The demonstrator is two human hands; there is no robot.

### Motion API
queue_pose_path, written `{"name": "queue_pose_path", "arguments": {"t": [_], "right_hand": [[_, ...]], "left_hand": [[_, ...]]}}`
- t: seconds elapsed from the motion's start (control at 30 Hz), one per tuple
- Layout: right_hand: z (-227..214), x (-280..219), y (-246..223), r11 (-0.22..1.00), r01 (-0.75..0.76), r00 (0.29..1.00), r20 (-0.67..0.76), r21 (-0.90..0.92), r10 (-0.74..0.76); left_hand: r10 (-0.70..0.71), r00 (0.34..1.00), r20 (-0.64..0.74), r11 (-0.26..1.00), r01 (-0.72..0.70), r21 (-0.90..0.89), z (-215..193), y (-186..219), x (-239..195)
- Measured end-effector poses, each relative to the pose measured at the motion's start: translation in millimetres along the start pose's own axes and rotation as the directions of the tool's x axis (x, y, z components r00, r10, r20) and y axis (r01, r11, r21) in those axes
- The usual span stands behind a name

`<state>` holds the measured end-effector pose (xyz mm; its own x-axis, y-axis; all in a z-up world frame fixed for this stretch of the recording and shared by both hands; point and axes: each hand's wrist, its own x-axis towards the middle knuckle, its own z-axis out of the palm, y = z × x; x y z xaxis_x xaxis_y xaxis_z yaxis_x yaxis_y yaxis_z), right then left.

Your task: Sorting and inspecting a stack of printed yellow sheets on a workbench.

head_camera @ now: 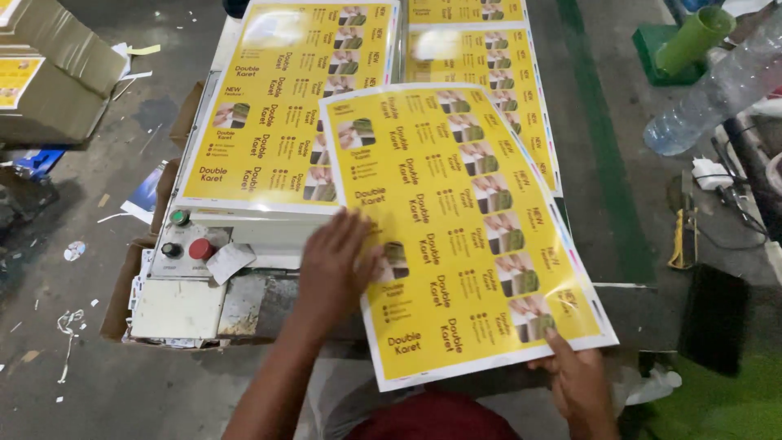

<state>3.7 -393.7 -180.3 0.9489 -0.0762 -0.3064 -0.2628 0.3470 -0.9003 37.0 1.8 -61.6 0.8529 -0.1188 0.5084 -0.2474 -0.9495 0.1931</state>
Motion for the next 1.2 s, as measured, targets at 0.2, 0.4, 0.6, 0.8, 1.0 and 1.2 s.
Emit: {"name": "queue_pose_path", "arguments": {"t": [0.2, 0.4, 0.6, 0.8, 1.0, 1.2], "right_hand": [[-63, -13, 2, 0.991, -0.09, 0.977, -0.204, -0.103, 0.068], [-88, -26, 9, 0.979, -0.105, 0.968, -0.242, -0.174, 0.061], [-89, -27, 24, 0.968, -0.188, 0.958, -0.249, -0.163, 0.144], [-46, -7, 16, 0.947, -0.205, 0.962, -0.229, -0.249, 0.148], [-16, 42, 1, 0.963, -0.153, 0.98, -0.155, -0.221, 0.121], [-16, 32, -11, 0.968, -0.219, 0.976, -0.043, -0.123, 0.215]], "left_hand": [[-0.147, 0.984, 0.097, 0.96, 0.118, 0.255, 16, -57, -6], [-0.044, 0.998, -0.053, 0.934, 0.06, 0.351, -19, -36, -1], [0.032, 0.968, -0.248, 0.972, 0.028, 0.234, -72, -4, 24], [-0.047, 0.956, -0.291, 0.991, 0.08, 0.104, -71, 12, 14], [-0.105, 0.958, -0.268, 0.993, 0.118, 0.031, -63, 20, 8], [-0.078, 0.96, -0.269, 0.995, 0.058, -0.081, -68, 31, 0]]}}
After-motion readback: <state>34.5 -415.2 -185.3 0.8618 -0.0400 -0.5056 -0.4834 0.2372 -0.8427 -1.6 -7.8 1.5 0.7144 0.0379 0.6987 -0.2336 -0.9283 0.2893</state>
